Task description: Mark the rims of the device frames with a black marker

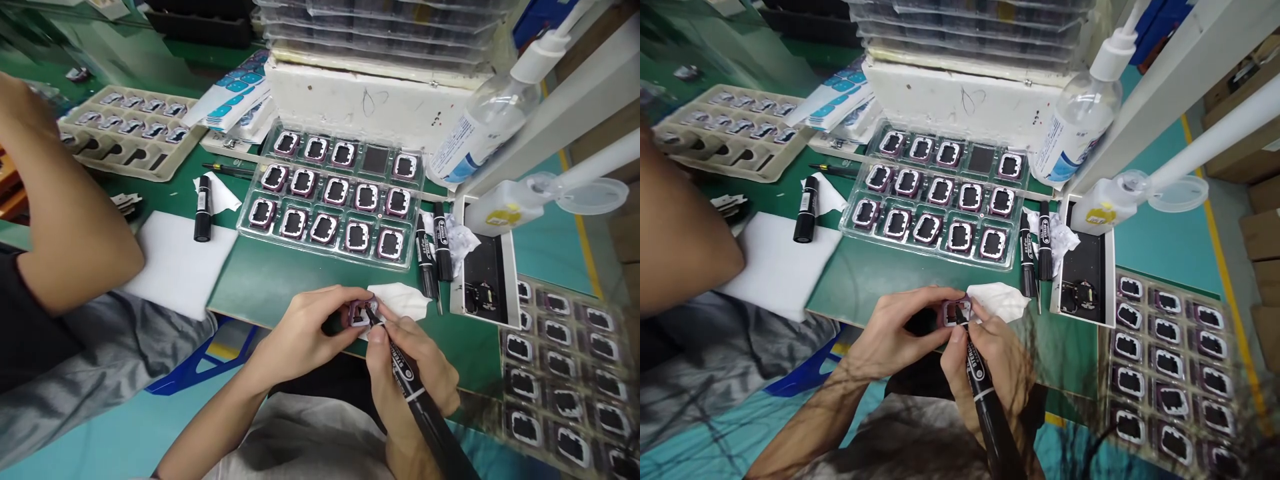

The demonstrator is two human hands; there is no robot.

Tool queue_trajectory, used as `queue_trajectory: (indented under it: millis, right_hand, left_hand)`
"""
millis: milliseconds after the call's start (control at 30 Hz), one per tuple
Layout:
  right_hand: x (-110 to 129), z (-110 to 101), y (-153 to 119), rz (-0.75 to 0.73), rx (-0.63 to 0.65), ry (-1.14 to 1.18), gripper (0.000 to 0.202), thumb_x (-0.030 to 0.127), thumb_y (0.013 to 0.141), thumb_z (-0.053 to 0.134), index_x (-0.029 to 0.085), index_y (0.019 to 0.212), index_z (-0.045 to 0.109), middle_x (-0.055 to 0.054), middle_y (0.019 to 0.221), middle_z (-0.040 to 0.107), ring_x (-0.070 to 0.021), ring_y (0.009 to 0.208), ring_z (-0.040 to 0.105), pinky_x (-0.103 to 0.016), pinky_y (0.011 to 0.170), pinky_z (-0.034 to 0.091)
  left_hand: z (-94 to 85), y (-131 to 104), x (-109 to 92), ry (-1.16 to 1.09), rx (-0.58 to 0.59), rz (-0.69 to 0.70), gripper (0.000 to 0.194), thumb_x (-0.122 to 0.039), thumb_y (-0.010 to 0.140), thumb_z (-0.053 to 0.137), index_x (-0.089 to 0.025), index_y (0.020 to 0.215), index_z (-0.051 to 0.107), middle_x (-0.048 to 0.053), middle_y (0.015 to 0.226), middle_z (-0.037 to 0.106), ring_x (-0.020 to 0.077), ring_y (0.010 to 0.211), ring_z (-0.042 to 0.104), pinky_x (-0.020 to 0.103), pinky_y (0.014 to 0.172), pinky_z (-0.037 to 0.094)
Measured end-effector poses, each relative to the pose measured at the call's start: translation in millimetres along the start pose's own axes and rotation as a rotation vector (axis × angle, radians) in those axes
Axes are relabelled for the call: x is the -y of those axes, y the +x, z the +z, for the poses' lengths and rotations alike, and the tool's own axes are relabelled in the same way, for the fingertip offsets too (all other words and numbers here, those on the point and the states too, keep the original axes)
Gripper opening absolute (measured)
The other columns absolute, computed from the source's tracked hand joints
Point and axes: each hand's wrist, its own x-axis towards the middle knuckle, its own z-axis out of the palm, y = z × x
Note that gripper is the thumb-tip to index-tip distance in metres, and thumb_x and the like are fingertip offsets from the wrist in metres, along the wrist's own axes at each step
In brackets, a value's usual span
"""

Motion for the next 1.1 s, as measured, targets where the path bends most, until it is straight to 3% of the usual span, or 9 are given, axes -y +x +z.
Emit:
queue_trajectory:
  millis: [233, 500, 767, 900, 1100]
  right_hand:
    - [1.0, 3.3, -0.1, 0.025, -0.01, -0.004, 0.018, 0.028, 0.092, 0.086, 0.024, 0.108, 0.08, -0.004, 0.111, 0.093, -0.0242, 0.09, 0.092, -0.03, 0.087, 0.079]
    - [2.6, 0.2, 0.0, 0.0, 0.005, -0.077, 0.021, 0.031, 0.092, 0.086, 0.026, 0.11, 0.078, -0.002, 0.112, 0.094, -0.0241, 0.085, 0.091, -0.029, 0.08, 0.078]
    - [-0.2, 1.0, 1.4, 0.022, -0.027, -0.032, 0.022, 0.032, 0.088, 0.089, 0.028, 0.107, 0.079, 0.0, 0.108, 0.094, -0.0252, 0.08, 0.091, -0.03, 0.072, 0.078]
    - [-1.0, 2.7, -1.6, 0.036, -0.101, 0.004, 0.023, 0.03, 0.084, 0.092, 0.029, 0.103, 0.08, 0.001, 0.101, 0.093, -0.0272, 0.073, 0.089, -0.031, 0.064, 0.077]
    - [1.9, -1.3, -7.8, 0.093, -0.083, -0.043, 0.032, 0.034, 0.083, 0.093, 0.035, 0.112, 0.081, 0.002, 0.108, 0.094, -0.0318, 0.08, 0.09, -0.037, 0.065, 0.079]
  left_hand:
    - [0.1, 0.4, -1.2, 0.045, 0.011, -0.002, 0.041, -0.019, 0.103, 0.081, -0.034, 0.14, 0.071, -0.005, 0.115, 0.085, 0.0124, 0.091, 0.08, 0.022, 0.087, 0.066]
    - [-0.6, 1.6, -1.7, 0.005, 0.0, -0.009, 0.041, -0.018, 0.1, 0.084, -0.031, 0.137, 0.074, -0.004, 0.122, 0.087, 0.0125, 0.09, 0.081, 0.021, 0.088, 0.067]
    - [-2.1, 4.8, -4.8, -0.068, 0.007, -0.063, 0.042, -0.018, 0.094, 0.087, -0.027, 0.134, 0.078, -0.004, 0.11, 0.088, 0.0113, 0.083, 0.079, 0.019, 0.079, 0.066]
    - [-4.1, 5.7, -6.4, -0.117, 0.014, -0.138, 0.045, -0.019, 0.09, 0.089, -0.028, 0.133, 0.08, -0.003, 0.107, 0.089, 0.0145, 0.083, 0.081, 0.024, 0.081, 0.069]
    - [-5.0, 5.9, -4.4, -0.195, 0.041, -0.198, 0.043, -0.025, 0.091, 0.091, -0.03, 0.133, 0.08, 0.0, 0.116, 0.091, 0.0218, 0.093, 0.087, 0.033, 0.09, 0.075]
